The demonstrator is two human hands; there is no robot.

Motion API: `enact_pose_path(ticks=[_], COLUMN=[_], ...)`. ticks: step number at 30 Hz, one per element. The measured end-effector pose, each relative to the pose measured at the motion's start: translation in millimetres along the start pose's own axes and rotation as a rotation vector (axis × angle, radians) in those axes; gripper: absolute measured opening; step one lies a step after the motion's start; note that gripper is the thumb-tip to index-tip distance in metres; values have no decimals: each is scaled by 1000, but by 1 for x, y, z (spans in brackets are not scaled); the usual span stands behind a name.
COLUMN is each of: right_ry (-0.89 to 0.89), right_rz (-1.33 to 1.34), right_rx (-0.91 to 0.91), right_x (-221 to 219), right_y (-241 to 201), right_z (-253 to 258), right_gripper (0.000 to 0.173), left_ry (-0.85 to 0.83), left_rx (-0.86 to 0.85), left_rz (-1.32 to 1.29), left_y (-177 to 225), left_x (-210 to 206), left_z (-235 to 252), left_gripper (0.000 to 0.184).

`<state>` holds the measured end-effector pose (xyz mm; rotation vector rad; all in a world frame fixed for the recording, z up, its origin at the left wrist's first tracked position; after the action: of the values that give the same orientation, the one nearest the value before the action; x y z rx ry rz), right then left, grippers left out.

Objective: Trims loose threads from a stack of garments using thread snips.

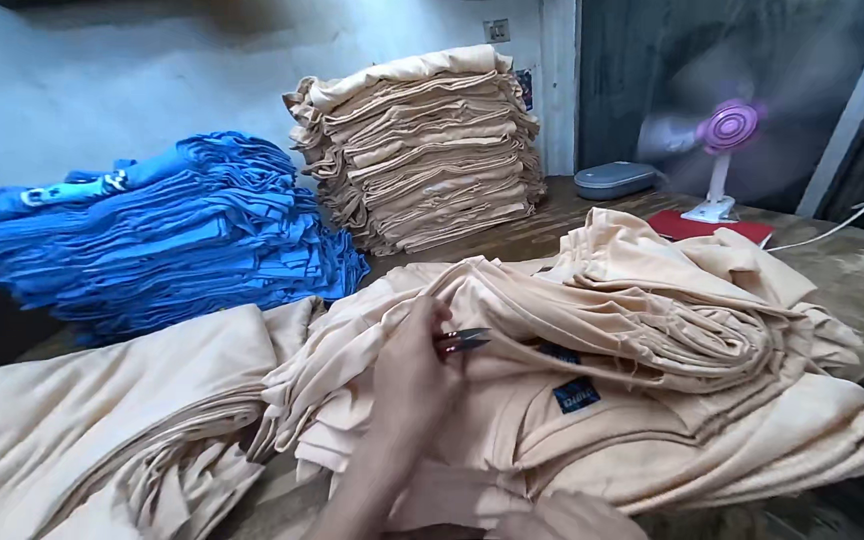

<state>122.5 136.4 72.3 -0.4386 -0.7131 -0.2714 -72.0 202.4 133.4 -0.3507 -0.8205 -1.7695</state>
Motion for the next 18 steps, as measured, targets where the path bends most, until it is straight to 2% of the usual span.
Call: enact_pose_path(ticks=[1,3,6,8,11,15,18], right_ry=[94,229,350,406,409,389,383], right_rz=[-65,-170,-197,-148,-47,105,162], right_rx=[-15,-20,19,46,27,-17,-8], right_x=[1,-2,-7,-3,3,3,-1], right_y=[3,12,28,28,24,24,20], right_z=[3,9,6,-2,-11,-18,-19], right_gripper=[17,11,12,12,22,23,21], left_ry=[46,1,-53,-24,-15,105,155], left_rx=[-66,-202,-216,-215,-262,-461,-565], left_rz=[61,79,-27,-87,-191,-128,-10], left_y=[3,2,-3,-4,-1,3,12], left_x=[-9,-33,-34,-25,-1,28,36], left_z=[1,2,-5,-19,-49,-89,-108], left_gripper=[29,20,20,21,33,18,21])
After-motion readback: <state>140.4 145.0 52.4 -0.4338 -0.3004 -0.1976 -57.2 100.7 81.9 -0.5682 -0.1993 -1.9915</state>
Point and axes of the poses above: each hand's wrist, its own z-axis towards the middle knuckle, its own x-axis out of the back of the hand, y = z × x, the point moved 7 cm from there along z, towards the middle knuckle, and after that the axes turned 2 degrees about -y, right-handed, at the moved point
